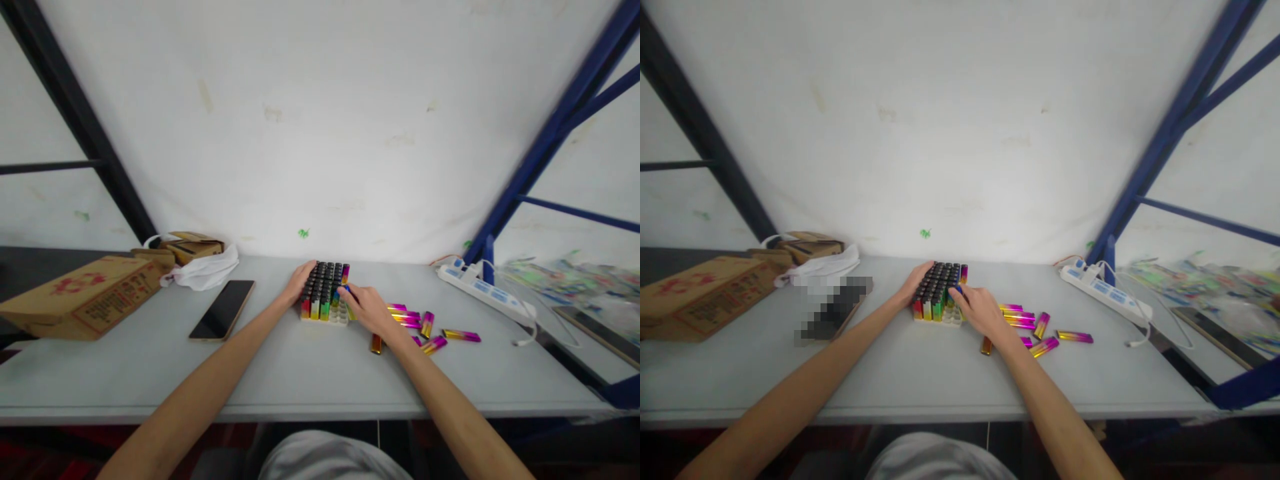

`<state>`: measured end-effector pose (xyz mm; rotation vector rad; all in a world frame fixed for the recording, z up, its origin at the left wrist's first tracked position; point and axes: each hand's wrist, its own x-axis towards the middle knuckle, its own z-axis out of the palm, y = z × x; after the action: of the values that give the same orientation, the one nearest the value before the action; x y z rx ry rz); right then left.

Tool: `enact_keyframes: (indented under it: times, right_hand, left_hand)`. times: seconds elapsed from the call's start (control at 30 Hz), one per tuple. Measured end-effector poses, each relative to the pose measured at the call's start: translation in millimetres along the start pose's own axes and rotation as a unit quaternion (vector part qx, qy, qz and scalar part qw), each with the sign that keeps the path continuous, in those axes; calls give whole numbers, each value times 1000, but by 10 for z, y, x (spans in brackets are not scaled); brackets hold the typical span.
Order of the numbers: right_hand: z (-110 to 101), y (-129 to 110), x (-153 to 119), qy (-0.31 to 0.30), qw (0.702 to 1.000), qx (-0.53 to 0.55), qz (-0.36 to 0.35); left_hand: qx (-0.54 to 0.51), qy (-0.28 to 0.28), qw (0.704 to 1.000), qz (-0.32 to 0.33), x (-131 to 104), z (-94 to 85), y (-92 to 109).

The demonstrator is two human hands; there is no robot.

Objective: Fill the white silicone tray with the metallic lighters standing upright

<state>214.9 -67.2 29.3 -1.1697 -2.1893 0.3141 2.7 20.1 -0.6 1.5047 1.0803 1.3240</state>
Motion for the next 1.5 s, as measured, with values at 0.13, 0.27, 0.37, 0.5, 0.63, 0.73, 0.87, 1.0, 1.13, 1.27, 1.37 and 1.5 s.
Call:
enact_keyframes:
  times: [0.13, 0.27, 0.37, 0.5, 0.63, 0.73, 0.87, 1.0, 1.13, 1.27, 1.37, 1.5]
  right_hand:
    - [32, 40, 17, -15, 1000, -3, 5]
    - [23, 66, 36, -48, 999, 9, -11]
    - [25, 79, 28, -54, 998, -35, -26]
    - [39, 61, 14, -63, 993, -102, -19]
    - [48, -2, 11, -69, 985, -159, 3]
    - [64, -48, 4, -72, 980, -187, 9]
    - [6, -20, 9, -75, 986, -148, -5]
    - [-318, 233, 18, -39, 998, -43, 2]
    - [-762, 672, -103, -86, 995, -30, 36]
    - [-976, 983, -297, -144, 982, -50, 110]
    - [-975, 1044, -374, -180, 978, -25, 105]
    - [-943, 1051, -375, -155, 985, -2, 78]
  left_hand:
    - [-2, 0, 1000, -9, 6, 2, -4]
    - [12, 7, 1000, 5, 20, 2, -17]
    - [23, 6, 1000, 11, 16, 4, -1]
    - [12, 4, 1000, 0, -6, 11, 36]
    - [25, 9, 1000, 8, -1, 11, 30]
    - [21, 10, 1000, 12, 27, -1, -17]
    - [5, 1, 1000, 5, 58, -24, -80]
    - [6, 4, 1000, -2, 53, -34, -67]
    - [11, 1, 1000, 5, 29, -28, -16]
    - [9, 1, 1000, 3, 17, -16, 4]
    - [10, 3, 1000, -11, 10, -14, 16]
    - [7, 6, 1000, -5, 1, -18, 34]
